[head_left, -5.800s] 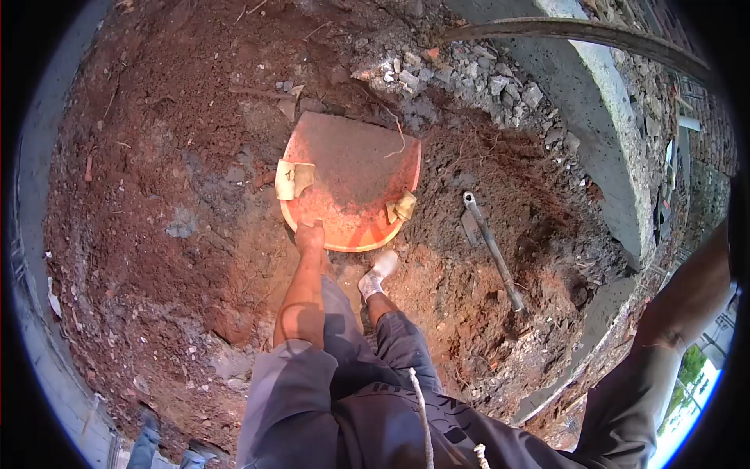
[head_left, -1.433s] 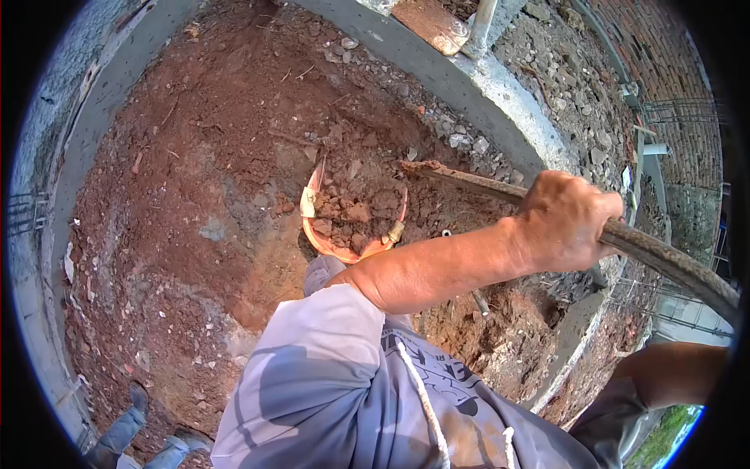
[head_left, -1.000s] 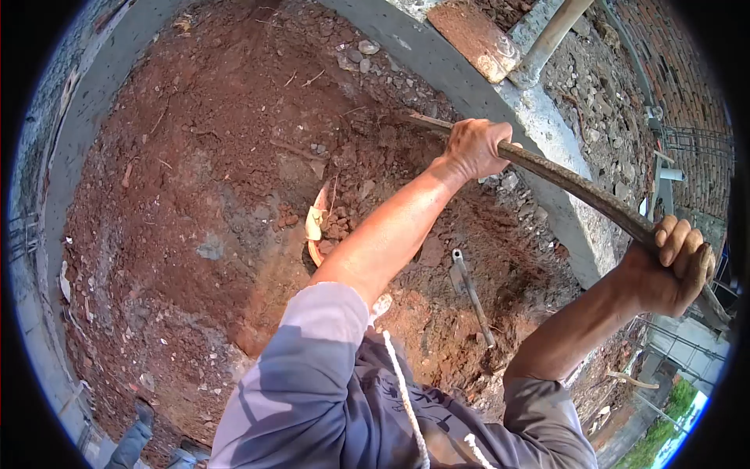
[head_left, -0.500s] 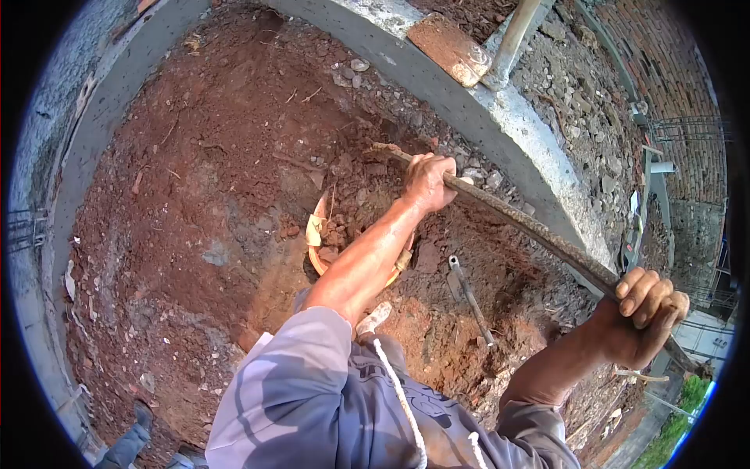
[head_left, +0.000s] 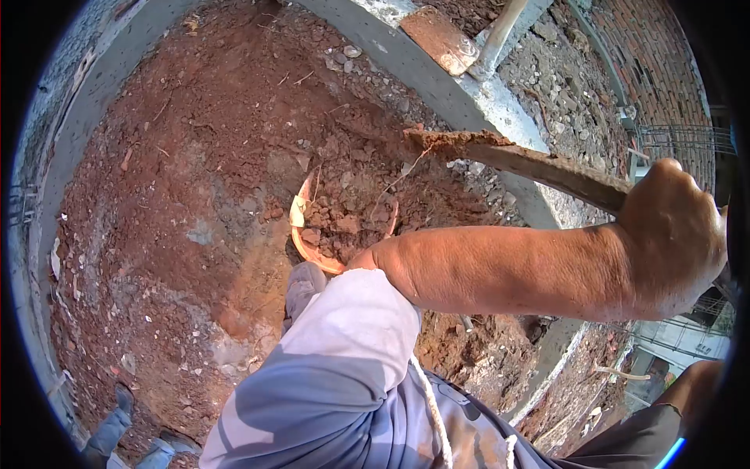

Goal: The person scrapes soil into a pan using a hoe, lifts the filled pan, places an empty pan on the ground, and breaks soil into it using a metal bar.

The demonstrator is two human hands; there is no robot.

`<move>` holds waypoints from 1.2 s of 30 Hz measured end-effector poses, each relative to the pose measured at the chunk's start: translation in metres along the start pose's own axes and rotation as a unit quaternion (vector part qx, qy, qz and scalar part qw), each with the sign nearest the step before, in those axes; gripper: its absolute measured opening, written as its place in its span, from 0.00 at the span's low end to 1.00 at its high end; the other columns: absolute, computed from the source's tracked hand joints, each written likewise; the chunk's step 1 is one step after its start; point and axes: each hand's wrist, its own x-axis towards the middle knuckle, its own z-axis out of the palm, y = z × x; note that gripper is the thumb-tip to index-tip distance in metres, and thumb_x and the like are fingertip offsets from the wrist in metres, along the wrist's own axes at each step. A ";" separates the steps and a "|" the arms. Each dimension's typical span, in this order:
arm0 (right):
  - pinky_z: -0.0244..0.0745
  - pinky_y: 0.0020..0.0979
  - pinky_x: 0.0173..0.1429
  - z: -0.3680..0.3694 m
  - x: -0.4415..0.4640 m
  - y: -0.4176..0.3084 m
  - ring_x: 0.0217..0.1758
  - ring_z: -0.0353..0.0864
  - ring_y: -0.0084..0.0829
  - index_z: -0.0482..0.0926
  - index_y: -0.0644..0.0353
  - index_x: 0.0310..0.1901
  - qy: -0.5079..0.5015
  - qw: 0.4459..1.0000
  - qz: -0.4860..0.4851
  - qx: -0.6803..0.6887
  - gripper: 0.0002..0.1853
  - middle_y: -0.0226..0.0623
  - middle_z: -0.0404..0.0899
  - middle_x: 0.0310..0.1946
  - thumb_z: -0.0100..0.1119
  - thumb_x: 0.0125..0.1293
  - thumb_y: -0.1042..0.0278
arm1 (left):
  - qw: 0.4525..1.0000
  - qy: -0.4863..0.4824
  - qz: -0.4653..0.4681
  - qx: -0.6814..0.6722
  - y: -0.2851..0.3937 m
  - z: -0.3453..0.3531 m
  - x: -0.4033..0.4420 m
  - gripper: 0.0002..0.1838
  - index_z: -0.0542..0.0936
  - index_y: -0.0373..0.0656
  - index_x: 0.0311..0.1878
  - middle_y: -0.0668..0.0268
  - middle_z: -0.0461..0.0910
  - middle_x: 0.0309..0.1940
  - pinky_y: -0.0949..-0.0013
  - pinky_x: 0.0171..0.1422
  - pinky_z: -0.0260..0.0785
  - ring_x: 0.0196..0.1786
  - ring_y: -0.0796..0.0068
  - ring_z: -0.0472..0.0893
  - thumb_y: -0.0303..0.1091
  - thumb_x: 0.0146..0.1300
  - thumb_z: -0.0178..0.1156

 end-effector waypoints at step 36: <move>0.67 0.33 0.42 0.032 -0.125 0.061 0.27 0.68 0.26 0.72 0.64 0.34 0.137 0.973 0.112 0.148 0.08 0.30 0.65 0.21 0.54 0.67 0.69 | 0.969 -0.063 -0.222 0.092 -0.131 0.021 -0.201 0.22 0.69 0.46 0.17 0.64 0.71 0.16 0.57 0.32 0.66 0.25 0.57 0.76 0.47 0.51 0.70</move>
